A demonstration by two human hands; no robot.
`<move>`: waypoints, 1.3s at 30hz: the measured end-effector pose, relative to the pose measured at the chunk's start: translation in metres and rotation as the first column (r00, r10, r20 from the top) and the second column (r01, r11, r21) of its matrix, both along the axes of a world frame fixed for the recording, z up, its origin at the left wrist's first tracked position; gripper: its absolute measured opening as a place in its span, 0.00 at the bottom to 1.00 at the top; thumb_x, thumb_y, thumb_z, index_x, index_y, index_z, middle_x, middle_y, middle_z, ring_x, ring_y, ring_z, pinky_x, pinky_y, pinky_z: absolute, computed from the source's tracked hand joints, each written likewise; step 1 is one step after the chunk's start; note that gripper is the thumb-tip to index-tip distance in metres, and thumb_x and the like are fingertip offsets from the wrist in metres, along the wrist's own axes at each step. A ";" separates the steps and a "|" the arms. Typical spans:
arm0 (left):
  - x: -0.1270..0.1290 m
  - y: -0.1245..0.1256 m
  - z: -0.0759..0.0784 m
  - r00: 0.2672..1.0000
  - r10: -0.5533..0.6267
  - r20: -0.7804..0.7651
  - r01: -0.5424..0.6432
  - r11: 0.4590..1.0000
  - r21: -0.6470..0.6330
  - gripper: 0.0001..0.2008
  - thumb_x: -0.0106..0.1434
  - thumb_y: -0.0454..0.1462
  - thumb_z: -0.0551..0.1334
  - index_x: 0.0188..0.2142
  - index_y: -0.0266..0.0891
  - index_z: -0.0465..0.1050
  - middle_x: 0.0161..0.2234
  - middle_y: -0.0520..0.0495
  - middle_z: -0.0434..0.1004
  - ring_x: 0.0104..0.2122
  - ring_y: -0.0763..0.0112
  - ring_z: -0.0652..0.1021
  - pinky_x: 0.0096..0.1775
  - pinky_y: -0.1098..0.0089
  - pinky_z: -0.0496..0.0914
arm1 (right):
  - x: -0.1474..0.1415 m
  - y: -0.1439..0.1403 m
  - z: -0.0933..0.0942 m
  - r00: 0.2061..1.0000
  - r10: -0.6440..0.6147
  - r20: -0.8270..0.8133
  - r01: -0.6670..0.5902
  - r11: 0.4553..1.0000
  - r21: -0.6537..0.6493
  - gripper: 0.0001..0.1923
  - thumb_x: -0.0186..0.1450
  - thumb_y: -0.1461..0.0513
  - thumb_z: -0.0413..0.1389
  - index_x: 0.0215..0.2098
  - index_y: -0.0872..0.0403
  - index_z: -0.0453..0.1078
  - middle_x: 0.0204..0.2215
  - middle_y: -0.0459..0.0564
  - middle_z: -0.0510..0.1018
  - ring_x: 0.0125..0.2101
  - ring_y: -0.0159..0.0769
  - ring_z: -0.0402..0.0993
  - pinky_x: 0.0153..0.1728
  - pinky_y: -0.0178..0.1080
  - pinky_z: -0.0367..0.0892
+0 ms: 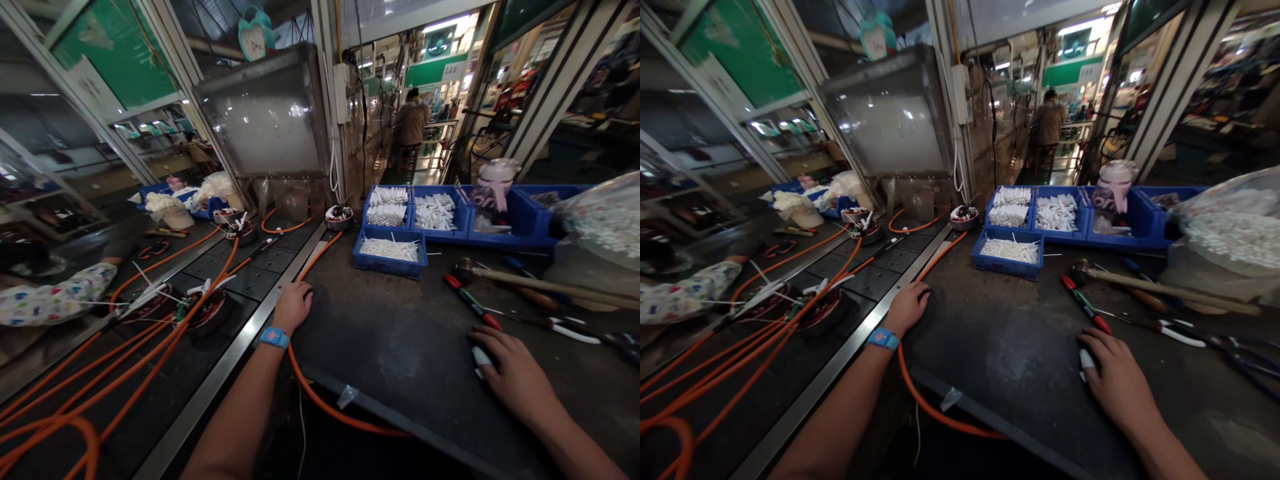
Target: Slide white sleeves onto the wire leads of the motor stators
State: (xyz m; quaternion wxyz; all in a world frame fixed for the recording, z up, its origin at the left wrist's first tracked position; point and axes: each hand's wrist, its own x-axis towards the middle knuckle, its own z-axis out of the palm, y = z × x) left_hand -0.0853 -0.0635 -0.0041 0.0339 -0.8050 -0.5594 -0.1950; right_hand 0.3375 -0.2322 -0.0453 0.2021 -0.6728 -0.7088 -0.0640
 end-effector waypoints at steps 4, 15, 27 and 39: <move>0.000 0.000 0.001 1.000 -0.002 -0.004 0.001 1.000 -0.002 0.10 0.62 0.35 0.55 0.41 0.40 0.72 0.42 0.45 0.74 0.44 0.64 0.72 0.48 0.64 0.67 | 0.000 0.000 0.000 1.000 0.000 -0.002 0.000 1.000 0.004 0.20 0.56 0.63 0.46 0.44 0.57 0.71 0.47 0.55 0.73 0.47 0.47 0.67 0.47 0.49 0.66; 0.000 0.000 0.000 1.000 -0.001 0.004 0.001 1.000 -0.002 0.10 0.62 0.35 0.55 0.41 0.39 0.72 0.42 0.44 0.74 0.44 0.63 0.73 0.48 0.63 0.67 | 0.000 0.000 0.000 1.000 0.000 0.029 -0.001 1.000 0.023 0.20 0.55 0.64 0.46 0.44 0.57 0.71 0.47 0.55 0.73 0.46 0.47 0.67 0.46 0.48 0.67; 0.000 0.001 -0.001 1.000 -0.002 0.003 0.002 1.000 0.001 0.10 0.62 0.35 0.56 0.41 0.39 0.73 0.42 0.44 0.75 0.44 0.63 0.73 0.48 0.63 0.67 | 0.001 0.000 -0.001 0.999 -0.003 0.036 0.002 1.000 0.020 0.20 0.56 0.63 0.46 0.44 0.57 0.71 0.47 0.54 0.72 0.47 0.47 0.67 0.46 0.48 0.67; 0.001 0.000 0.001 1.000 0.000 -0.003 0.000 1.000 -0.003 0.10 0.62 0.35 0.56 0.41 0.39 0.72 0.42 0.45 0.74 0.44 0.64 0.73 0.48 0.64 0.67 | 0.002 0.000 -0.002 0.999 0.005 0.032 -0.006 1.000 0.020 0.20 0.56 0.63 0.46 0.44 0.57 0.71 0.47 0.55 0.73 0.46 0.47 0.67 0.46 0.49 0.66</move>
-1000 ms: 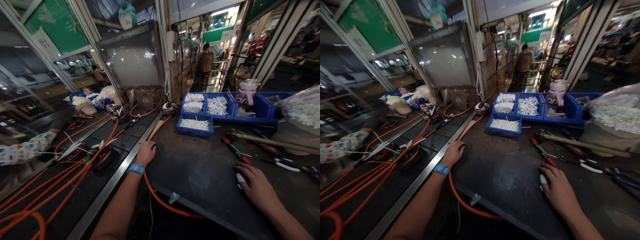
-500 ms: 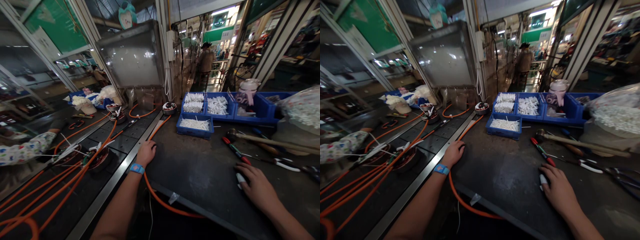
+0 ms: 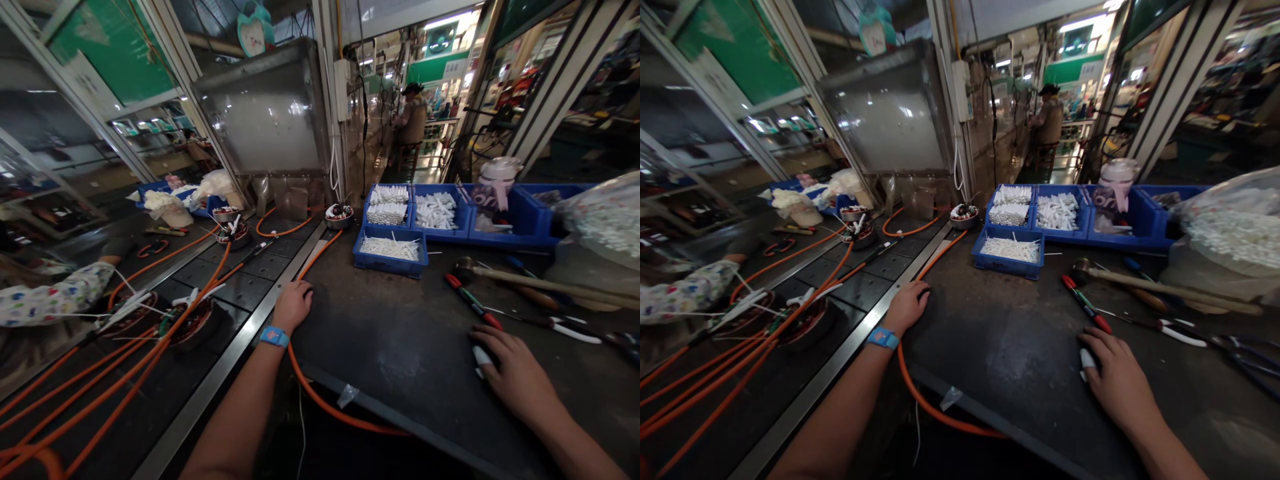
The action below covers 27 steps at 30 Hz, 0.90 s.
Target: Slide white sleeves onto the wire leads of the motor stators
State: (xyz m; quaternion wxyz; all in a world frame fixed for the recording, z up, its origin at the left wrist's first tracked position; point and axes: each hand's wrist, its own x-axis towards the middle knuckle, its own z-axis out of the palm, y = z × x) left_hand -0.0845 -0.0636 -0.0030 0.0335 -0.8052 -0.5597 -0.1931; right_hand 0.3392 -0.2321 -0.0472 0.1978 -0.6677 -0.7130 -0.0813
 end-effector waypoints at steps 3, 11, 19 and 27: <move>0.000 0.000 -0.001 1.000 0.004 0.001 -0.004 1.000 -0.001 0.10 0.62 0.35 0.56 0.41 0.40 0.73 0.42 0.45 0.74 0.44 0.64 0.73 0.48 0.65 0.68 | 0.001 0.000 -0.001 1.000 0.004 0.003 -0.004 1.000 0.005 0.20 0.56 0.63 0.46 0.44 0.57 0.71 0.47 0.55 0.72 0.46 0.46 0.67 0.46 0.48 0.67; -0.001 0.001 -0.002 1.000 0.004 -0.005 -0.004 1.000 0.009 0.10 0.62 0.35 0.56 0.41 0.40 0.73 0.42 0.45 0.74 0.44 0.63 0.73 0.47 0.64 0.68 | 0.001 0.000 -0.002 1.000 0.003 0.017 -0.003 1.000 0.006 0.20 0.55 0.64 0.46 0.44 0.57 0.71 0.47 0.54 0.72 0.46 0.46 0.67 0.46 0.48 0.66; -0.001 0.001 -0.002 1.000 -0.002 -0.011 0.002 1.000 0.007 0.10 0.62 0.35 0.55 0.41 0.40 0.73 0.42 0.45 0.74 0.44 0.64 0.72 0.48 0.64 0.67 | 0.001 0.000 -0.001 1.000 0.001 0.006 -0.001 1.000 0.003 0.20 0.56 0.63 0.46 0.44 0.57 0.71 0.47 0.55 0.72 0.46 0.47 0.67 0.46 0.49 0.66; -0.001 -0.001 0.000 1.000 -0.007 -0.009 0.007 1.000 0.000 0.10 0.62 0.35 0.55 0.41 0.40 0.72 0.42 0.45 0.74 0.44 0.64 0.72 0.48 0.64 0.67 | 0.000 0.000 -0.001 1.000 0.003 -0.020 -0.003 1.000 -0.013 0.20 0.55 0.63 0.46 0.44 0.57 0.71 0.47 0.55 0.72 0.47 0.47 0.67 0.47 0.49 0.66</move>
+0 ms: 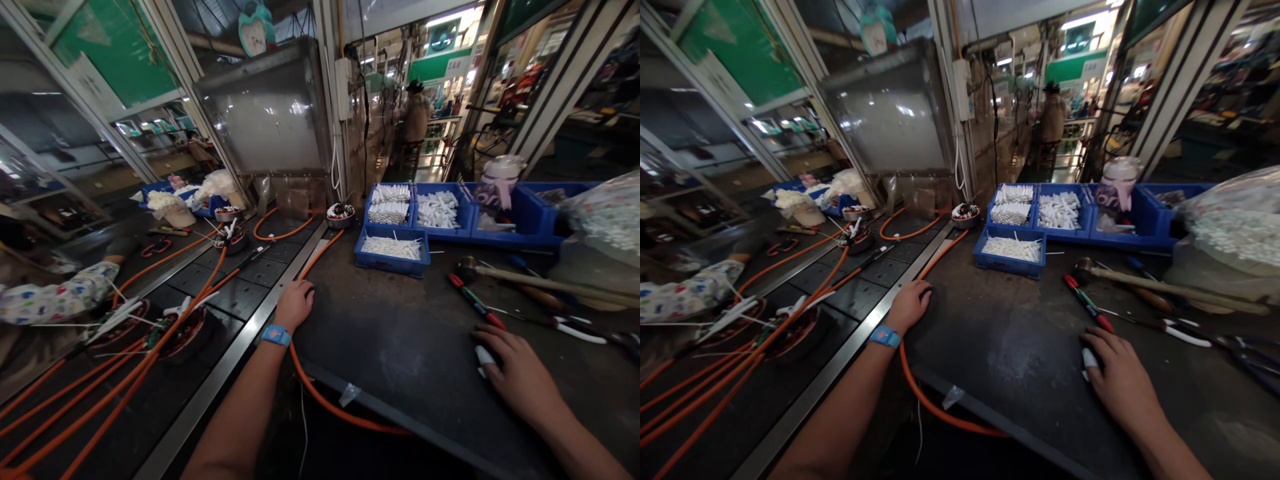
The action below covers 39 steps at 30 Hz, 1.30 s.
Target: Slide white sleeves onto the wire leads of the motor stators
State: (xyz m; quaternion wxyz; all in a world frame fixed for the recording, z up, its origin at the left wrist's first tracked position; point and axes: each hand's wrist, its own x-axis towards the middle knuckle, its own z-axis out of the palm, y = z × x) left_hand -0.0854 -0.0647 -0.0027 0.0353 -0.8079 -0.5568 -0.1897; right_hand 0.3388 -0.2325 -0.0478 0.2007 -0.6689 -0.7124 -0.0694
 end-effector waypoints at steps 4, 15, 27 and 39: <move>0.001 0.000 0.000 1.000 0.004 0.003 -0.004 1.000 -0.004 0.10 0.62 0.35 0.55 0.41 0.40 0.72 0.42 0.45 0.74 0.44 0.64 0.72 0.49 0.64 0.67 | 0.000 0.000 0.001 1.000 -0.011 0.007 0.011 1.000 -0.007 0.20 0.55 0.63 0.47 0.44 0.56 0.71 0.47 0.54 0.72 0.47 0.47 0.67 0.46 0.49 0.66; 0.001 0.000 0.001 1.000 0.010 0.005 -0.010 1.000 -0.014 0.10 0.62 0.35 0.56 0.41 0.40 0.73 0.42 0.44 0.74 0.44 0.63 0.72 0.48 0.63 0.68 | 0.000 0.001 0.000 1.000 -0.010 -0.016 0.010 1.000 0.001 0.20 0.55 0.63 0.47 0.44 0.56 0.71 0.47 0.54 0.72 0.47 0.47 0.67 0.47 0.49 0.66; 0.000 0.001 -0.001 1.000 0.006 0.023 -0.006 1.000 -0.009 0.10 0.62 0.35 0.55 0.41 0.40 0.73 0.42 0.44 0.74 0.45 0.63 0.72 0.48 0.64 0.68 | -0.001 0.000 0.003 1.000 -0.018 -0.017 0.018 1.000 -0.004 0.20 0.55 0.63 0.46 0.43 0.56 0.71 0.47 0.54 0.72 0.47 0.47 0.67 0.46 0.48 0.66; 0.001 0.000 0.002 0.999 0.011 0.030 -0.011 1.000 -0.012 0.10 0.61 0.35 0.56 0.41 0.40 0.73 0.42 0.44 0.74 0.44 0.64 0.73 0.48 0.63 0.68 | 0.000 0.000 0.002 1.000 -0.008 0.001 0.008 1.000 -0.003 0.20 0.56 0.63 0.46 0.44 0.56 0.71 0.47 0.55 0.72 0.47 0.47 0.67 0.47 0.49 0.66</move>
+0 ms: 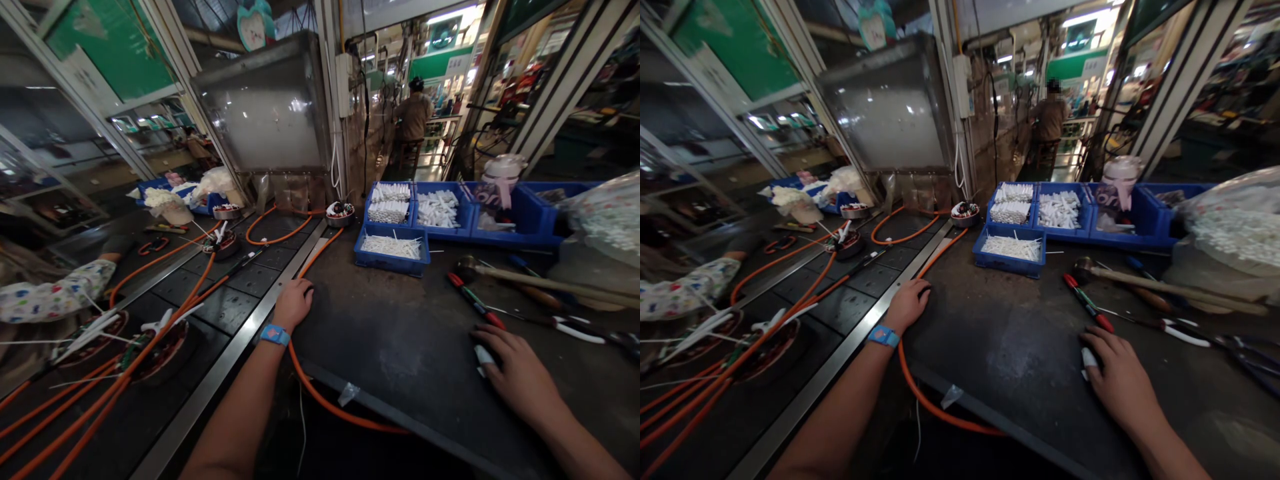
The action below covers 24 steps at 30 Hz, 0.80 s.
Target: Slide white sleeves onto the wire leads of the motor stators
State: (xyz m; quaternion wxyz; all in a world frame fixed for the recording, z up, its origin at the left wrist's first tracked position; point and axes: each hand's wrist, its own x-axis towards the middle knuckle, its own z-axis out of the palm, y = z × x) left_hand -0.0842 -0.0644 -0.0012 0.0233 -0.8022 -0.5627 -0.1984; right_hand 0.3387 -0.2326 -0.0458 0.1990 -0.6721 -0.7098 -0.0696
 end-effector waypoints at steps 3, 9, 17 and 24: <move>0.001 0.000 0.001 1.000 -0.004 -0.003 0.004 1.000 0.000 0.10 0.62 0.35 0.56 0.41 0.40 0.73 0.42 0.44 0.75 0.44 0.63 0.73 0.48 0.63 0.68 | 0.000 0.000 0.000 1.000 0.000 0.001 0.000 1.000 0.005 0.20 0.56 0.63 0.46 0.44 0.56 0.70 0.47 0.55 0.72 0.47 0.47 0.67 0.47 0.49 0.66; 0.001 0.000 0.001 1.000 -0.003 -0.009 0.003 1.000 -0.002 0.10 0.62 0.35 0.56 0.40 0.40 0.73 0.42 0.44 0.74 0.44 0.62 0.72 0.47 0.63 0.68 | 0.002 0.000 -0.002 1.000 0.012 0.020 -0.012 1.000 0.006 0.20 0.55 0.63 0.46 0.44 0.57 0.70 0.47 0.55 0.72 0.47 0.47 0.67 0.47 0.49 0.66; 0.000 0.000 0.000 1.000 -0.004 -0.009 0.004 1.000 -0.002 0.10 0.62 0.35 0.55 0.40 0.41 0.72 0.42 0.45 0.74 0.44 0.64 0.72 0.48 0.64 0.68 | 0.000 -0.001 0.000 1.000 0.002 0.009 -0.002 1.000 0.009 0.20 0.56 0.63 0.46 0.44 0.57 0.70 0.47 0.55 0.72 0.47 0.48 0.67 0.46 0.49 0.67; 0.001 -0.002 0.002 1.000 0.001 -0.009 -0.001 1.000 0.001 0.10 0.62 0.35 0.55 0.40 0.41 0.73 0.41 0.45 0.74 0.44 0.64 0.73 0.48 0.64 0.68 | 0.000 -0.001 0.000 1.000 0.007 -0.011 -0.007 1.000 0.004 0.19 0.57 0.62 0.46 0.44 0.56 0.71 0.47 0.55 0.72 0.47 0.47 0.67 0.46 0.49 0.66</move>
